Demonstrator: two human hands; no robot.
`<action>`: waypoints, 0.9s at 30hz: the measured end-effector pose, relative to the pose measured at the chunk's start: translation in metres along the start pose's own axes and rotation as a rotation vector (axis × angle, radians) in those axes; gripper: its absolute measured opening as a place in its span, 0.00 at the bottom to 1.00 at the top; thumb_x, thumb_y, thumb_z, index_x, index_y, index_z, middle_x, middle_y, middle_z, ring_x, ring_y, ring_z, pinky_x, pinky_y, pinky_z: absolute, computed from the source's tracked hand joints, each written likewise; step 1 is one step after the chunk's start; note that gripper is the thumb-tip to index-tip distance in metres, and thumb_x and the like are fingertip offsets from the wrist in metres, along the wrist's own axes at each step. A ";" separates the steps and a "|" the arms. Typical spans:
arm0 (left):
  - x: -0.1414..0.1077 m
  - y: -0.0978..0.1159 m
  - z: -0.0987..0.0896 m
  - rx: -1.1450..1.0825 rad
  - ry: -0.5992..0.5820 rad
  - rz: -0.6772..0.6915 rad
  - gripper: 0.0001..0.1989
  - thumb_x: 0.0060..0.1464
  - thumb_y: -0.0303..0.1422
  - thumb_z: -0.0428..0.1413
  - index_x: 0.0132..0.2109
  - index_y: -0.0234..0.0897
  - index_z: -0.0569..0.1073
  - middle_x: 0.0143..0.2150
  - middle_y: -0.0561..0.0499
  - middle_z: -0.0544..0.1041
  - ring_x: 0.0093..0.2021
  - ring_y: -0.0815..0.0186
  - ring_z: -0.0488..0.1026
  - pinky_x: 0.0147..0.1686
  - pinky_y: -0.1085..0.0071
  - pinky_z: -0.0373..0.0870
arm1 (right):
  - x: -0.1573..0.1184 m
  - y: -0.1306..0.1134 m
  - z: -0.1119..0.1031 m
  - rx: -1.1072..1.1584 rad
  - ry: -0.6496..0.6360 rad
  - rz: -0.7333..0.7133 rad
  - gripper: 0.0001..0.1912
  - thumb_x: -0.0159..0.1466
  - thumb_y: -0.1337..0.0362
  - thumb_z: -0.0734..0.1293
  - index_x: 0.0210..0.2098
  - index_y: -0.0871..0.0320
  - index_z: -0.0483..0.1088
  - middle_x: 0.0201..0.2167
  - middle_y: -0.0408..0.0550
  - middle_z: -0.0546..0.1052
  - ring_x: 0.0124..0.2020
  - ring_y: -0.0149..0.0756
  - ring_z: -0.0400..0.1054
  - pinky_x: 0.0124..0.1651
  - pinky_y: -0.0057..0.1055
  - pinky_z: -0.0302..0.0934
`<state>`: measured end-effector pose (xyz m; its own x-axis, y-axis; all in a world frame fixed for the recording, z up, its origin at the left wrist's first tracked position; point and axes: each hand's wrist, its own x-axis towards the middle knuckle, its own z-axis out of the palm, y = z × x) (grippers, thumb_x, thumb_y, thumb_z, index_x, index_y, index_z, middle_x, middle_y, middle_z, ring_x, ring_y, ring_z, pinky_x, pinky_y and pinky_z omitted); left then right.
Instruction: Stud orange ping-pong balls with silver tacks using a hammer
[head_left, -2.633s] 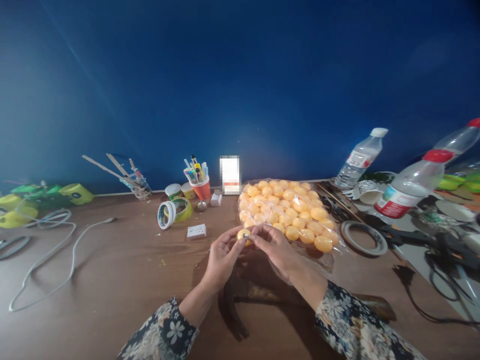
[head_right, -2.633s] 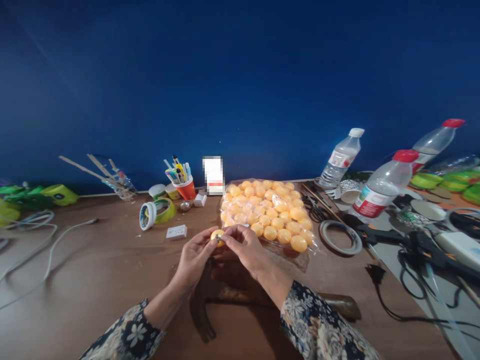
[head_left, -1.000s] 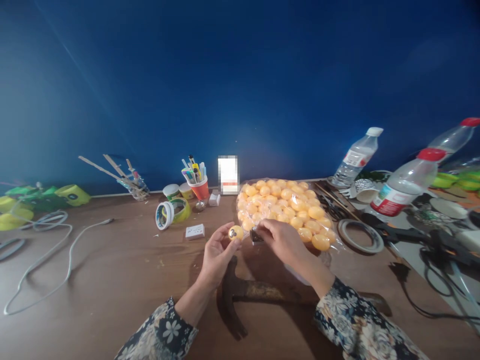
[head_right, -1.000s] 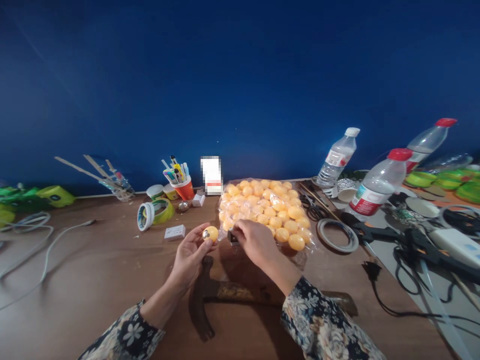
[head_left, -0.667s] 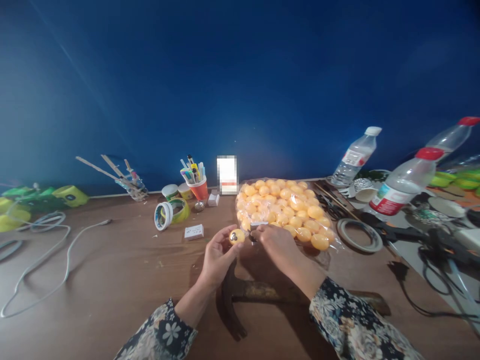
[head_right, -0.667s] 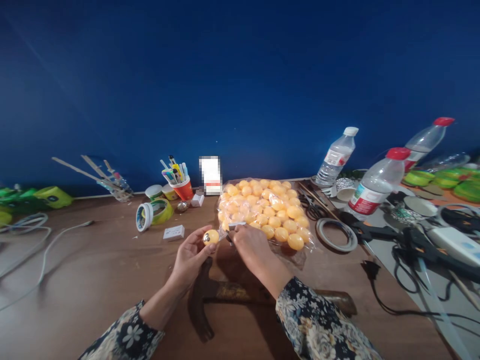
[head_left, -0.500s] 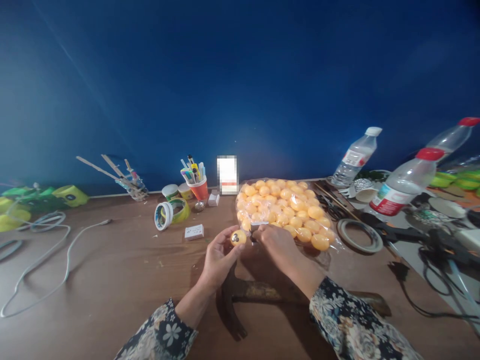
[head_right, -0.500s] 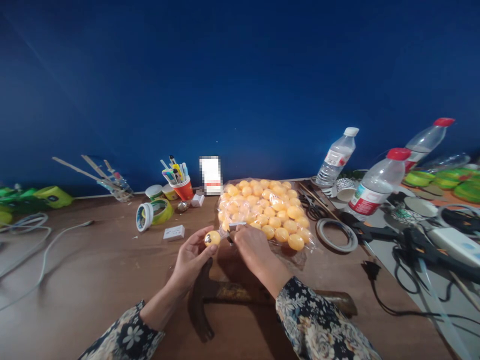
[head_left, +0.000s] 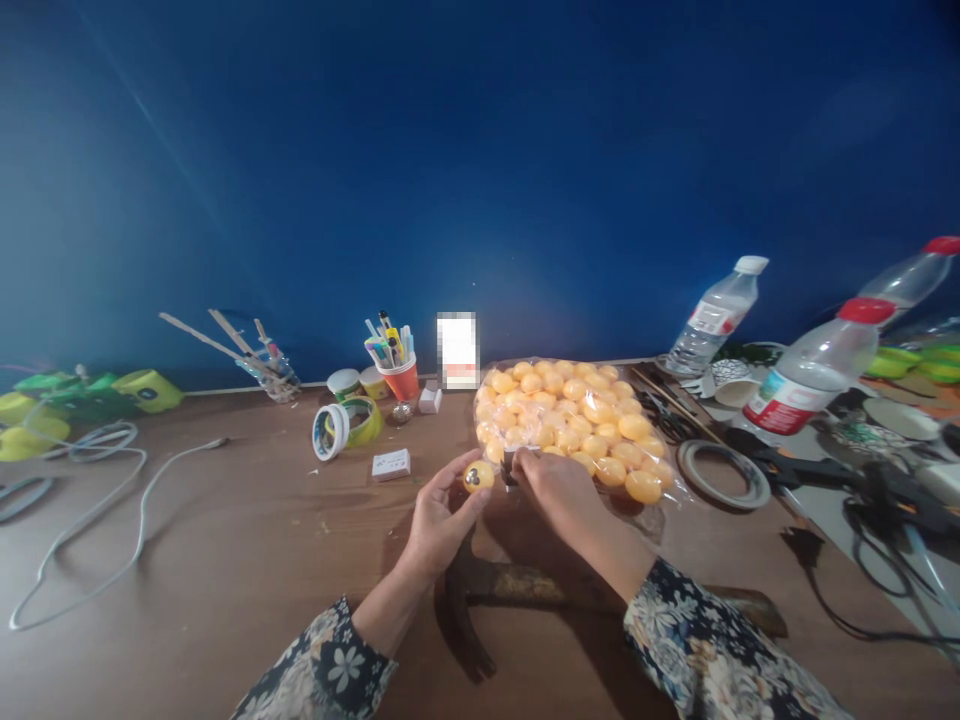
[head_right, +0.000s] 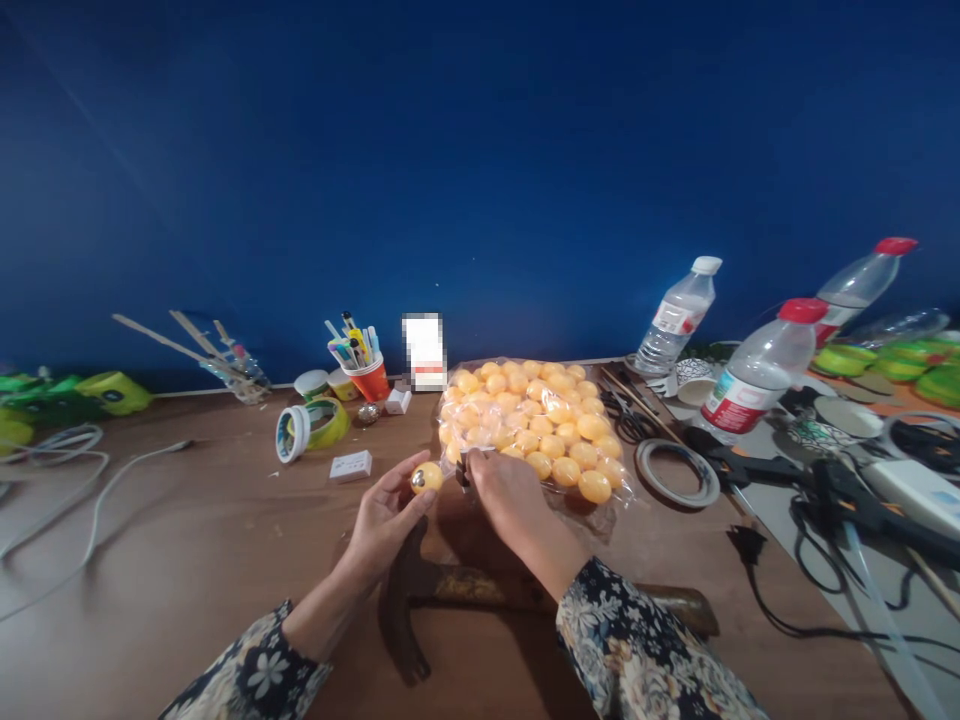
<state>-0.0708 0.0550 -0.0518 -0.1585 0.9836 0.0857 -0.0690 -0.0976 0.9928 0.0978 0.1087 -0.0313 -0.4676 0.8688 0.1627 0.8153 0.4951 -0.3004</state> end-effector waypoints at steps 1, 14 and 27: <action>0.000 -0.001 -0.001 0.005 0.000 0.002 0.24 0.47 0.34 0.64 0.53 0.37 0.74 0.45 0.47 0.81 0.43 0.65 0.77 0.46 0.71 0.72 | -0.001 0.001 0.001 0.023 0.017 0.000 0.07 0.66 0.70 0.61 0.35 0.57 0.70 0.27 0.49 0.78 0.28 0.38 0.73 0.29 0.28 0.54; 0.002 -0.006 -0.005 0.036 0.035 -0.003 0.24 0.48 0.33 0.64 0.53 0.35 0.73 0.43 0.47 0.80 0.40 0.66 0.76 0.42 0.73 0.71 | 0.003 0.010 0.015 0.520 0.223 -0.072 0.05 0.63 0.69 0.64 0.35 0.57 0.72 0.33 0.48 0.80 0.34 0.37 0.75 0.39 0.30 0.66; 0.003 -0.011 -0.005 0.033 0.068 0.034 0.20 0.45 0.33 0.65 0.47 0.37 0.73 0.41 0.49 0.78 0.36 0.67 0.76 0.37 0.74 0.72 | -0.004 -0.006 0.002 0.985 0.160 0.012 0.06 0.61 0.61 0.65 0.30 0.56 0.70 0.26 0.42 0.74 0.28 0.33 0.68 0.35 0.29 0.63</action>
<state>-0.0759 0.0586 -0.0629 -0.2271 0.9671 0.1147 -0.0302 -0.1247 0.9917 0.0938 0.1026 -0.0321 -0.3504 0.9006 0.2572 0.1389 0.3215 -0.9367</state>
